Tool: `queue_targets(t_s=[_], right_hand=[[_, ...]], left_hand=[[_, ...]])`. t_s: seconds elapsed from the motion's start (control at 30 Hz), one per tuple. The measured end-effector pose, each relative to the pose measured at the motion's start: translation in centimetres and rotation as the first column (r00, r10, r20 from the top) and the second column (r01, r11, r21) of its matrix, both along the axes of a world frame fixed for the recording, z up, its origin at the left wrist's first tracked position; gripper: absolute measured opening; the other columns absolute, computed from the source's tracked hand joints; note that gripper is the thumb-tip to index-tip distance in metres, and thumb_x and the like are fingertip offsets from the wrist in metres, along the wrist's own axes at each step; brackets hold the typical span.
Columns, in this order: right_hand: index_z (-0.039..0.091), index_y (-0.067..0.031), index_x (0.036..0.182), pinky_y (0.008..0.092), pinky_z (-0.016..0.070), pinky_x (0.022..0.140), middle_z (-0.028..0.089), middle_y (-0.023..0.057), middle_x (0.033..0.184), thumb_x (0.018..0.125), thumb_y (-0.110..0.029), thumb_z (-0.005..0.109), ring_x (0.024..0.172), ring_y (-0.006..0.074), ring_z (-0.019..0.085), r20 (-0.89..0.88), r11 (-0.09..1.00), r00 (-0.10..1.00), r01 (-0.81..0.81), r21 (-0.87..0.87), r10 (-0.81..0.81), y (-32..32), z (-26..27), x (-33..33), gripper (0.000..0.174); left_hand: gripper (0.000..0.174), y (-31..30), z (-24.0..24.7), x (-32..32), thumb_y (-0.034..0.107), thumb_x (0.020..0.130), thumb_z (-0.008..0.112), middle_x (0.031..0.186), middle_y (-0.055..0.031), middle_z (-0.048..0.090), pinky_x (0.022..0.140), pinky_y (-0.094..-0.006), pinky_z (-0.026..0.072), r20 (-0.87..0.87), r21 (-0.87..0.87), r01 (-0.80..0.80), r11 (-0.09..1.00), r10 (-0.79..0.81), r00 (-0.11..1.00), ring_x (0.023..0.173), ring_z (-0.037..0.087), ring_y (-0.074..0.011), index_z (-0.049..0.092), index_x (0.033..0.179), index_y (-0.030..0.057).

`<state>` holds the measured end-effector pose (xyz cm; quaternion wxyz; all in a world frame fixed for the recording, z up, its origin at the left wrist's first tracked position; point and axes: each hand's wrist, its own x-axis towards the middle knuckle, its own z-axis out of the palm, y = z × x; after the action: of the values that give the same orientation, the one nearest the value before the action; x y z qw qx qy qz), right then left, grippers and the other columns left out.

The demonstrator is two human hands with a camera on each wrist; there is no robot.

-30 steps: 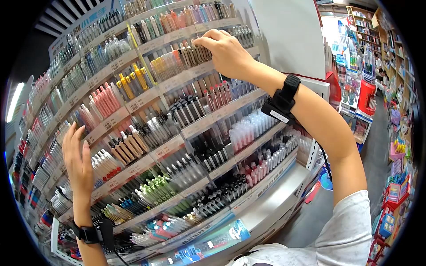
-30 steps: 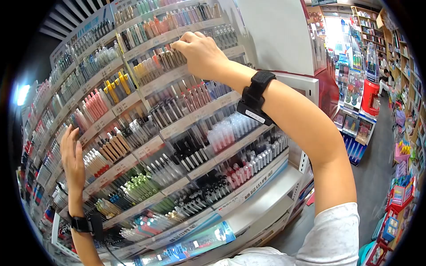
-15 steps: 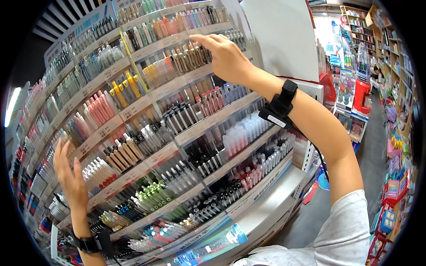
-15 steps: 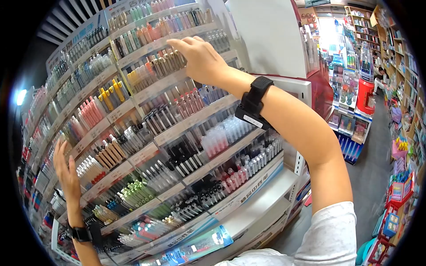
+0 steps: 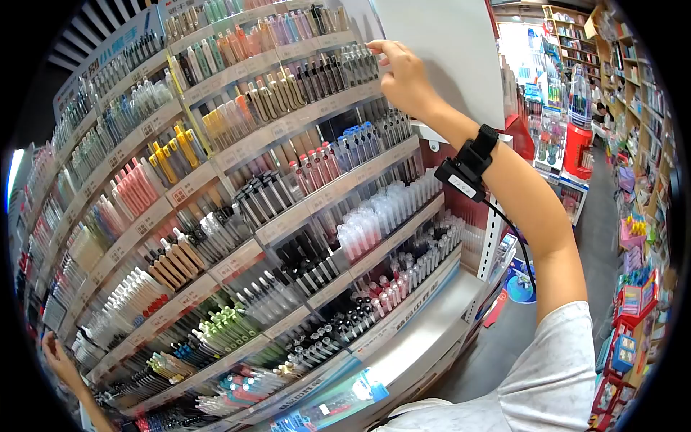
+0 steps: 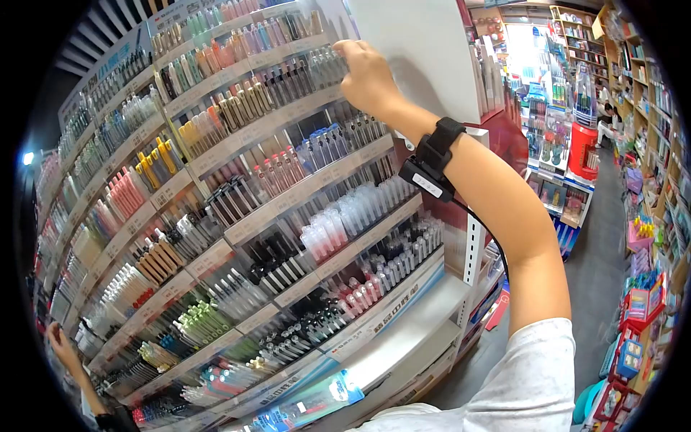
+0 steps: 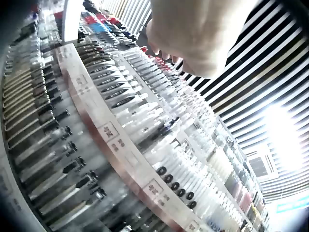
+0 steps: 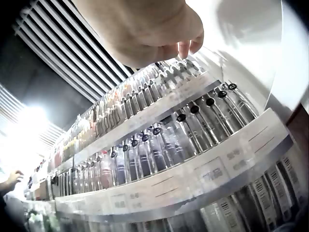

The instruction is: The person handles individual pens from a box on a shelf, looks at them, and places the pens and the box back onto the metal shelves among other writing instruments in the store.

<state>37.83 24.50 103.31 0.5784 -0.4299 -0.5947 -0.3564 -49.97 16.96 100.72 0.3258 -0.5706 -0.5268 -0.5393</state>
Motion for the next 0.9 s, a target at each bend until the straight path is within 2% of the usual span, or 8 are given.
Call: queue_targets(t_s=[0.1,0.2,0.27,0.33,0.4,0.43,0.53,0.9], right_hand=[[0.056,-0.004,0.118,0.038,0.0466,0.09,0.059,0.0155,0.116,0.073,0.009,0.043,0.099,0.0289,0.06,0.002,1.0,1.0,-0.001,-0.014,0.001,0.6,-0.2,0.4,0.049],[0.056,-0.0054,0.118,0.0379,0.0468,0.09,0.058,0.0151,0.117,0.072,0.011,0.042,0.099,0.0292,0.06,0.033,1.0,0.999,0.019,-0.002,-0.019,1.2,-0.5,0.7,0.051],[0.056,-0.0062,0.118,0.0377,0.047,0.089,0.057,0.0148,0.117,0.071,0.012,0.041,0.099,0.0295,0.06,0.056,1.0,0.998,0.007,0.009,-0.008,1.1,-0.5,0.3,0.052],[0.059,-0.002,0.112,0.0423,0.0434,0.093,0.057,0.0184,0.114,0.071,0.011,0.044,0.108,0.0369,0.053,-0.004,0.991,0.992,-0.13,-0.017,0.13,0.3,-0.9,-0.8,0.046],[0.059,-0.0025,0.112,0.0423,0.0436,0.093,0.057,0.0181,0.112,0.072,0.012,0.043,0.107,0.0369,0.053,0.049,0.986,0.985,-0.166,0.003,0.166,-0.9,-1.5,-1.9,0.046],[0.059,-0.0029,0.112,0.0423,0.0438,0.092,0.056,0.0178,0.111,0.072,0.012,0.042,0.106,0.0369,0.054,0.092,0.985,0.981,-0.173,0.014,0.171,-1.6,-1.9,-2.4,0.046],[0.058,-0.0027,0.111,0.0415,0.0437,0.093,0.055,0.0177,0.11,0.073,0.013,0.042,0.105,0.037,0.054,0.143,0.967,0.956,-0.251,-0.043,0.255,-3.6,-2.9,-3.5,0.043],[0.058,-0.0011,0.105,0.0433,0.0411,0.095,0.052,0.0192,0.116,0.072,0.011,0.052,0.109,0.0391,0.051,0.242,0.873,0.864,-0.351,-0.338,0.441,-9.5,-8.2,-7.4,0.036]], left_hand=[[0.026,0.1,-0.9,-5.0,0.005,0.093,0.048,0.116,-0.0097,0.059,0.097,-0.0282,0.0383,0.056,-0.048,0.009,0.999,-0.006,0.998,0.109,0.054,-0.0181,0.055,0.118,-0.0005],[0.028,-0.5,-2.0,-5.0,0.003,0.092,0.047,0.116,-0.0097,0.059,0.096,-0.0289,0.039,0.077,-0.068,-0.01,0.998,0.015,0.997,0.11,0.054,-0.0186,0.055,0.119,0.001],[0.03,-1.4,-2.8,-2.4,0.004,0.09,0.049,0.116,-0.0096,0.059,0.095,-0.0296,0.0397,0.092,-0.102,-0.028,0.994,0.038,0.995,0.111,0.055,-0.0194,0.054,0.12,0.0029],[0.036,-1.5,-3.4,0.7,0.002,0.087,0.051,0.119,-0.0087,0.058,0.094,-0.0294,0.0402,-0.009,-0.117,-0.089,0.989,0.089,0.996,0.112,0.054,-0.0187,0.054,0.122,0.004],[0.046,-2.8,-3.8,8.6,0.0,0.084,0.049,0.126,-0.0106,0.055,0.097,-0.0311,0.0387,0.046,-0.24,-0.058,0.969,0.071,0.996,0.116,0.051,-0.0202,0.049,0.13,0.0036],[0.051,-2.6,-4.5,10.3,-0.002,0.082,0.047,0.132,-0.014,0.05,0.104,-0.0345,0.0338,-0.129,-0.174,-0.088,0.981,0.066,0.989,0.122,0.047,-0.0253,0.045,0.133,0.002],[0.057,-3.3,-5.6,16.1,-0.004,0.08,0.047,0.14,-0.0172,0.043,0.112,-0.0372,0.0229,-0.201,-0.234,-0.165,0.958,0.118,0.972,0.133,0.037,-0.0309,0.041,0.137,0.0002],[0.076,-8.3,-8.0,21.9,0.002,0.075,0.061,0.15,-0.0206,0.026,0.113,-0.0422,0.0211,-0.251,-0.391,-0.251,0.885,0.16,0.955,0.138,0.026,-0.0381,0.03,0.144,0.0046]])
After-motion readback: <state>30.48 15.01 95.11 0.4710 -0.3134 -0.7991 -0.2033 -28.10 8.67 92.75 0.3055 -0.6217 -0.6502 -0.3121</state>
